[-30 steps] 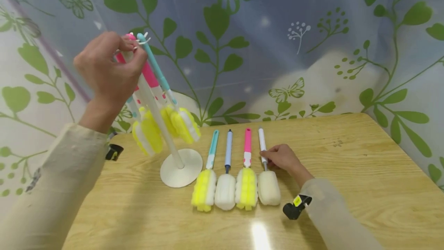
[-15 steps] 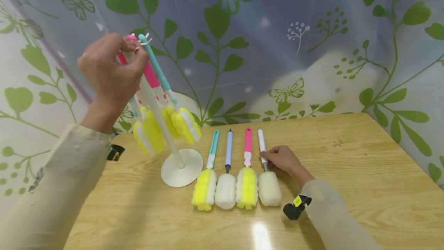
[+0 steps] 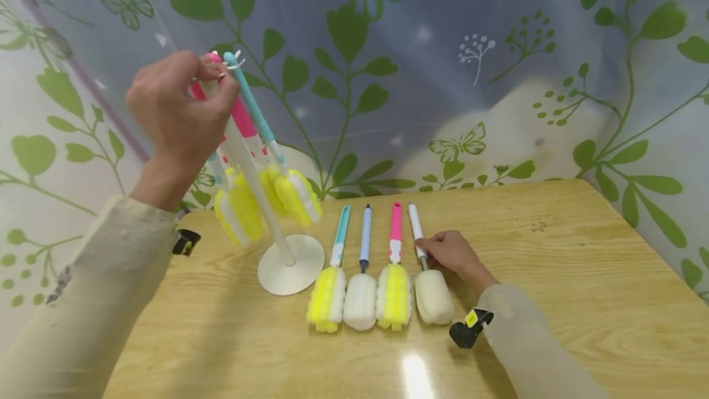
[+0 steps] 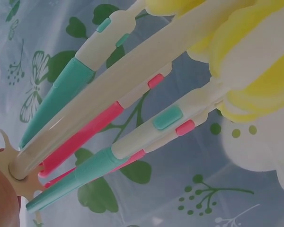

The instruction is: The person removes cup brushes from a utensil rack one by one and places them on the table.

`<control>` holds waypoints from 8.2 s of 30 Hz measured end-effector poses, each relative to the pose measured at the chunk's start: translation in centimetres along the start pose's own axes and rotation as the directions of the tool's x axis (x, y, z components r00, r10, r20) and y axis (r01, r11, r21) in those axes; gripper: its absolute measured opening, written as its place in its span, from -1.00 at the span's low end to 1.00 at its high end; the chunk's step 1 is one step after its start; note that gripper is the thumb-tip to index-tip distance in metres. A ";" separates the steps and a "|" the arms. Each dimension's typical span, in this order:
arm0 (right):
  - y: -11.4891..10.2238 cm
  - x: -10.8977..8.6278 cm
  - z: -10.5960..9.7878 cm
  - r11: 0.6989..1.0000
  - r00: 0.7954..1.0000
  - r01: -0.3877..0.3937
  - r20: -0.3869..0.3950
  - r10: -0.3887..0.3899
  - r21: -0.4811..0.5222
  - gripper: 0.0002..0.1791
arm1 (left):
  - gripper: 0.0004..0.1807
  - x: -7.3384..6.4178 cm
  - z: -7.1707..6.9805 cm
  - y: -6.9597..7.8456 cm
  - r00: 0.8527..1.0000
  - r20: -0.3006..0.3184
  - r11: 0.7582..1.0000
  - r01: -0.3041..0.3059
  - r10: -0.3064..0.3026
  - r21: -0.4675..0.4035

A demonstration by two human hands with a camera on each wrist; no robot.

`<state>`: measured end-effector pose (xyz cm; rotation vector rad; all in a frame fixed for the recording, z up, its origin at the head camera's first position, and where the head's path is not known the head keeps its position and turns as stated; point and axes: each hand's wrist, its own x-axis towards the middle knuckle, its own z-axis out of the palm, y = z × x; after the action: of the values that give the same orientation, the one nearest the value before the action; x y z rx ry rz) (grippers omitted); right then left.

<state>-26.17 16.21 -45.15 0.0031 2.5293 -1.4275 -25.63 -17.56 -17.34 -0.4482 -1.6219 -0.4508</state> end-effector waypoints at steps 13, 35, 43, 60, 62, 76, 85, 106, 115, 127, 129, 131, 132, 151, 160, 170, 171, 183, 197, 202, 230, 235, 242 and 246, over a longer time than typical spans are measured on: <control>0.3 0.1 0.2 0.998 1.000 -0.020 -0.013 0.021 0.052 -0.55 | -0.84 0.0 -0.4 0.4 0.999 0.040 1.000 0.014 -0.015 0.016; -0.1 -0.5 -0.5 0.999 0.999 0.013 0.051 -0.015 0.041 -0.48 | -0.84 0.0 -0.3 0.1 1.000 -0.015 0.999 0.001 0.000 0.044; -0.5 -1.0 -2.1 0.990 0.995 0.041 0.084 -0.052 0.134 -0.46 | -0.84 -0.2 0.0 0.3 0.999 -0.034 1.000 -0.018 0.018 0.025; -15.4 0.2 -0.1 0.879 0.918 0.384 -0.015 -0.396 0.282 -0.47 | -0.82 0.3 0.4 -0.3 0.998 -0.058 0.995 -0.042 0.037 -0.092; -17.4 0.0 0.5 0.859 0.897 0.429 -0.017 -0.442 0.279 -0.50 | -0.82 0.4 0.4 -0.3 0.999 -0.040 0.994 -0.031 0.027 -0.104; -24.5 0.2 4.8 0.689 0.747 0.635 -0.049 -0.663 0.350 -0.53 | -0.86 1.0 -0.7 -2.0 0.997 0.071 0.861 0.034 0.003 -0.507; -26.0 -0.3 5.8 0.651 0.713 0.669 -0.060 -0.699 0.360 -0.56 | -0.87 1.7 -2.7 0.1 0.973 0.203 0.756 0.217 -0.113 -0.618; -26.8 -1.1 6.1 0.678 0.715 0.691 -0.097 -0.693 0.250 -0.61 | -0.84 0.9 -2.2 -1.6 0.993 0.100 0.944 -0.032 0.068 -0.327; -26.0 -1.4 4.7 0.669 0.729 0.676 -0.148 -0.668 0.310 -0.63 | -0.77 0.3 -2.1 -1.6 0.982 0.086 0.977 -0.152 0.166 -0.147; -23.9 -1.4 0.8 0.637 0.729 0.683 -0.273 -0.628 0.358 -0.65 | -0.78 0.3 -1.9 -0.5 0.986 0.136 0.994 -0.100 0.094 0.041; -23.1 -1.3 -0.2 0.642 0.735 0.677 -0.295 -0.611 0.359 -0.64 | -0.76 0.4 -2.1 -0.4 0.987 0.152 0.995 -0.070 0.058 0.073; -22.3 -1.2 -1.2 0.648 0.742 0.670 -0.308 -0.595 0.361 -0.64 | -0.74 0.5 -2.3 -0.3 0.986 0.167 0.994 -0.038 0.021 0.102; -21.9 -1.1 -1.6 0.652 0.746 0.666 -0.315 -0.586 0.363 -0.65 | -0.73 0.5 -2.4 -0.3 0.985 0.170 0.994 -0.022 0.003 0.111; -11.5 -0.6 -9.0 0.905 0.860 0.391 -0.417 -0.295 0.166 -0.43 | -0.79 1.0 -1.7 0.2 0.992 0.127 0.965 -0.030 -0.003 0.260; -6.9 -1.0 -10.4 0.965 0.921 0.244 -0.335 -0.200 0.095 -0.29 | -0.79 0.7 -0.9 0.1 0.998 0.069 0.982 -0.015 0.002 0.187; -3.1 -0.8 -9.9 0.994 0.981 0.104 -0.169 -0.099 0.017 -0.28 | -0.82 0.1 -0.5 -0.2 1.000 0.011 0.996 -0.018 0.018 0.085; -2.8 -0.7 -9.7 0.996 0.986 0.089 -0.146 -0.086 0.011 -0.27 | -0.82 0.1 -0.5 -0.2 1.000 0.013 0.996 -0.018 0.017 0.085; -0.4 -0.1 -7.5 1.000 0.999 -0.026 0.023 0.026 -0.004 -0.28 | -0.80 0.0 -0.4 -0.1 0.999 0.026 0.995 -0.023 0.021 0.094; 0.6 0.7 -6.1 0.999 0.999 -0.045 0.025 0.044 0.008 -0.34 | -0.80 0.1 -0.2 -0.3 1.000 0.006 0.995 -0.015 0.014 0.102; 0.5 0.8 -6.0 0.998 0.998 -0.061 0.013 0.061 0.010 -0.35 | -0.81 0.1 -0.1 -0.5 1.000 -0.016 0.996 -0.018 0.020 0.084; 0.6 0.2 -6.6 0.997 0.990 -0.021 0.135 0.031 -0.079 -0.33 | -0.78 0.0 -1.4 -0.9 0.998 0.029 0.993 0.050 -0.047 -0.105; 0.4 0.1 -6.9 0.997 0.990 0.016 0.140 -0.006 -0.071 -0.41 | -0.75 0.0 -1.8 -0.5 0.999 0.052 0.999 0.004 -0.003 -0.035; -0.9 -0.1 -6.8 0.992 0.995 0.096 0.035 -0.093 -0.077 -0.36 | -0.72 0.2 -2.0 -0.3 0.994 0.109 0.999 -0.010 0.006 0.035; -1.8 -0.3 -6.6 0.992 0.993 0.122 0.002 -0.122 -0.028 -0.37 | -0.70 0.3 -2.1 -0.2 0.991 0.136 0.997 -0.002 -0.008 0.073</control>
<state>-27.47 20.90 -40.35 -0.1586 2.5891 -1.4352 -23.96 -18.83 -16.87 -0.4288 -1.7651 -0.3687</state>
